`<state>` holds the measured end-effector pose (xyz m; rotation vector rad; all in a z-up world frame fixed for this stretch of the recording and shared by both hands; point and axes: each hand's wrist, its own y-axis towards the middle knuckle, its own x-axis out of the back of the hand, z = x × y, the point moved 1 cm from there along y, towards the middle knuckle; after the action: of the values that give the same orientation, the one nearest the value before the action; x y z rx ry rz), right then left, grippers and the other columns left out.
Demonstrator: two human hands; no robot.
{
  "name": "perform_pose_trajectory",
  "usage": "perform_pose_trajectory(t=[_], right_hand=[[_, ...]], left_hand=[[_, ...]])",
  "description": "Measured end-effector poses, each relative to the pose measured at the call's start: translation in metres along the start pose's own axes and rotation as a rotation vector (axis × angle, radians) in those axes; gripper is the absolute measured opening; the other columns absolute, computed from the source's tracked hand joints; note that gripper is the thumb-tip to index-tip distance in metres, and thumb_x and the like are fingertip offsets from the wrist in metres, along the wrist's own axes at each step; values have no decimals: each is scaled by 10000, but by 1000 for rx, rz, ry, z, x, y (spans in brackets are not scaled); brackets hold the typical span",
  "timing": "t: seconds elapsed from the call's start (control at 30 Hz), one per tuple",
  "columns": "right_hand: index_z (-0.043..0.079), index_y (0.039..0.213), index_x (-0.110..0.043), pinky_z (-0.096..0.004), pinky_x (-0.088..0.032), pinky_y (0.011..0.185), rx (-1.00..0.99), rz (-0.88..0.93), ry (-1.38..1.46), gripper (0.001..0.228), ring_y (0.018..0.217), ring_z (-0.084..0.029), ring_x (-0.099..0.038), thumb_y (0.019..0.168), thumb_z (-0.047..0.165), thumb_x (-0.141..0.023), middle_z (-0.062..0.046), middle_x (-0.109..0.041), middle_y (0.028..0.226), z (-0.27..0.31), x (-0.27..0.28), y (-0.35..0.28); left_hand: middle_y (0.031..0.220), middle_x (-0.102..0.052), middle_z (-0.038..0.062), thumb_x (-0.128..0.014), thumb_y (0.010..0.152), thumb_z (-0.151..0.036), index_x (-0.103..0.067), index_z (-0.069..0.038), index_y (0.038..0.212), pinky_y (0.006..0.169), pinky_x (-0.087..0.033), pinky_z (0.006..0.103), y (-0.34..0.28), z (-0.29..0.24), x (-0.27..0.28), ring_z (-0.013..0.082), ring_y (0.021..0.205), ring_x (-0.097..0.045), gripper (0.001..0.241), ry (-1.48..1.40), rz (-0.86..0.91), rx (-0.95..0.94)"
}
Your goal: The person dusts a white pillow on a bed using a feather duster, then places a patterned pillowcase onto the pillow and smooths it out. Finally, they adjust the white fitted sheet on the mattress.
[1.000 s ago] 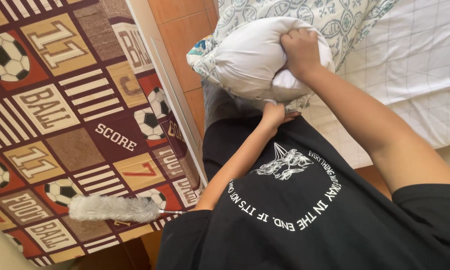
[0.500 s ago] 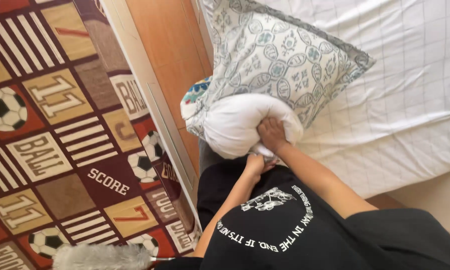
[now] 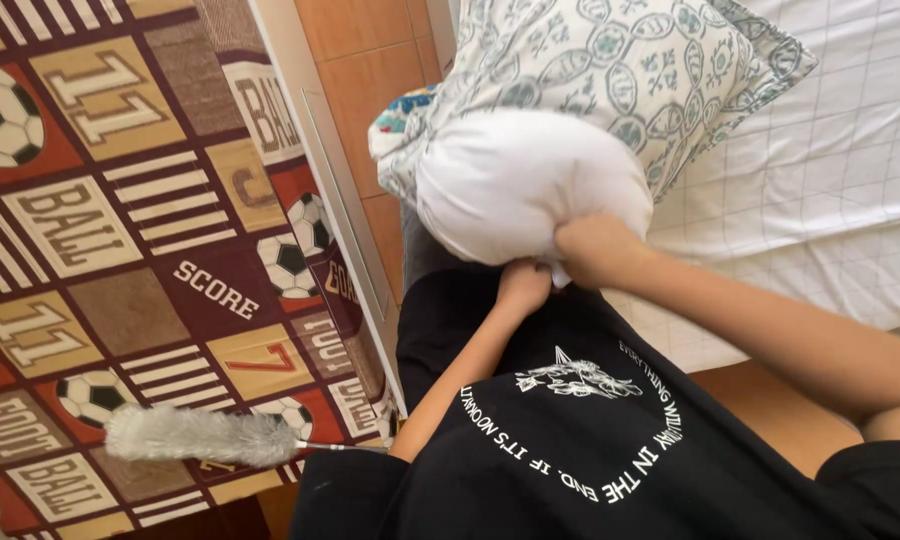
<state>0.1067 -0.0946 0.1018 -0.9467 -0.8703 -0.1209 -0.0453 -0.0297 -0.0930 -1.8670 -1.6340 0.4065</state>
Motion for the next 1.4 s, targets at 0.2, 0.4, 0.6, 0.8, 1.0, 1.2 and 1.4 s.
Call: perform_pose_trajectory(t=[0.2,0.4,0.6,0.8,1.0,1.2,1.4], right_hand=[[34,712,-768,-450,-599,690,-237,294,142,258,730,-337,-751,607,253,-855,-179,-748,726,14,63,43],[37,713,-755,-482,-572,694,-139,-238,32,162,772,-398,-706,567,106,-764,-207,-709,777,4,-68,94],[51,781,-757,-518,-559,728,-120,-293,108,86,806,-400,-707,745,120,-719,-219,-721,838,-8,-168,126],[7,799,-764,-490,-556,773,-53,-67,167,195,838,-404,-702,685,164,-758,-237,-718,855,19,-148,110],[42,1159,-736,-392,-535,910,288,184,639,332,987,-288,-719,913,259,-682,-145,-765,1074,43,-34,63],[48,1328,-671,-410,-531,1137,-209,-927,815,464,1347,-283,-626,980,287,-865,-134,-673,1365,-115,87,77],[39,1481,-582,-587,-101,1214,-845,-533,460,748,1404,-509,-356,1081,670,-548,-389,-496,1413,-383,-114,118]], left_hand=[[905,-735,255,-512,913,-229,-724,27,976,886,-556,475,-26,-84,72,407,901,-731,339,63,-3,117],[839,-738,249,-524,855,-212,-760,14,865,861,-540,508,-18,-40,70,411,876,-725,327,47,-98,208],[883,-686,315,-557,908,-240,-701,80,854,839,-531,537,6,20,50,473,897,-687,355,103,-184,229],[872,-763,294,-501,888,-242,-712,53,833,863,-560,478,-4,36,74,419,870,-758,367,-54,-23,415],[1002,-714,280,-568,858,-259,-695,23,1079,853,-544,512,-30,-5,124,446,966,-693,380,54,-291,304],[998,-713,285,-521,881,-218,-580,-1,1282,847,-541,544,-36,-44,162,473,949,-689,460,148,-285,297],[1015,-697,316,-543,876,-198,-691,-2,1125,887,-522,557,-23,-15,170,497,981,-662,349,181,-418,213]])
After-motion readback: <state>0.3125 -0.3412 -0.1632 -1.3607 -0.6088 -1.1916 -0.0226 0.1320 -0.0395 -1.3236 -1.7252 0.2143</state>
